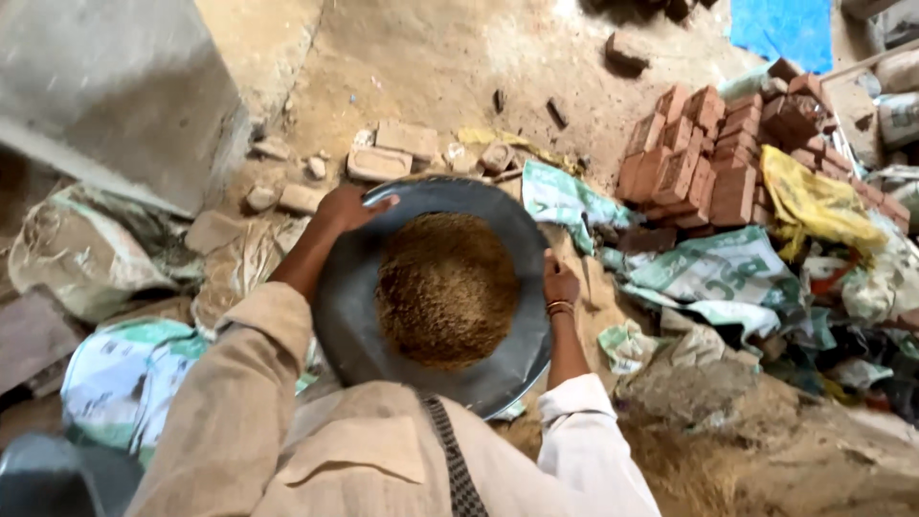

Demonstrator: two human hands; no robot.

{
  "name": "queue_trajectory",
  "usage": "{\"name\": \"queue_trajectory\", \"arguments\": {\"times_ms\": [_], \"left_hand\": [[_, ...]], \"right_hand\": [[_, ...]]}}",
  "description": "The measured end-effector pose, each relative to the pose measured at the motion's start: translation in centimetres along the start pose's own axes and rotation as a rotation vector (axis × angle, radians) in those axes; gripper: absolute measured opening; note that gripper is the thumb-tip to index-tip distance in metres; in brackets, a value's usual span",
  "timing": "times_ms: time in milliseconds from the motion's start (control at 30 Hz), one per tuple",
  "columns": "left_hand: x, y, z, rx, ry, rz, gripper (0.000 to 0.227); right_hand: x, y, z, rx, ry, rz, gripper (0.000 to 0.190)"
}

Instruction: The person carries a large metal basin to a sand pile, shovels sand into it using a long-handled shovel, then carries the filled basin up a staircase and empties it. The person then carries the empty basin back down and shovels more sand into it.

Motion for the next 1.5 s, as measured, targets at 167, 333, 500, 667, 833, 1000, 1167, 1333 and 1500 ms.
{"name": "queue_trajectory", "arguments": {"times_ms": [167,333,500,667,833,1000,1167,1333,1500], "left_hand": [[-2.2,2.0,4.9,0.042,-0.312,-0.433,0.079],[-0.6,1.2,10.6,0.052,-0.432,-0.354,0.054],[-0.6,0.2,15.2,-0.001,-0.465,-0.218,0.052],[-2.2,-0.3,13.4,0.003,-0.632,-0.22,0.049],[-0.9,-5.6,10.7,-0.008,-0.762,-0.294,0.046],[-2.6,-7.2,12.4,0.003,-0.787,-0.295,0.049],[-3.8,-9.2,14.5,0.092,-0.744,-0.309,0.055],[-7.2,-8.8,17.5,0.102,-0.771,-0.276,0.062],[-8.2,-12.1,18.5,0.19,-0.781,-0.36,0.065]], "right_hand": [[-1.3,1.6,5.2,-0.116,0.038,0.043,0.077],[1.9,6.7,13.9,-0.199,-0.034,0.114,0.079],[0.7,9.0,20.0,-0.364,-0.001,0.112,0.07],[-4.2,7.6,20.3,-0.433,0.012,0.187,0.057],[-8.7,6.0,23.5,-0.506,-0.017,0.251,0.053],[-11.9,7.4,30.9,-0.527,-0.132,0.289,0.051],[-16.3,9.7,40.0,-0.603,-0.297,-0.009,0.051],[-23.4,8.7,43.9,-0.576,-0.381,-0.118,0.055],[-29.2,6.3,45.0,-0.585,-0.359,-0.173,0.058]]}}
Point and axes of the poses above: each hand's wrist, its own z-axis towards the middle knuckle, its own y-axis out of the palm, x = y × z, the point moved 6 cm from there along z, towards the middle knuckle, and after that the axes turned 12 degrees about -y, right-handed, at the moved point
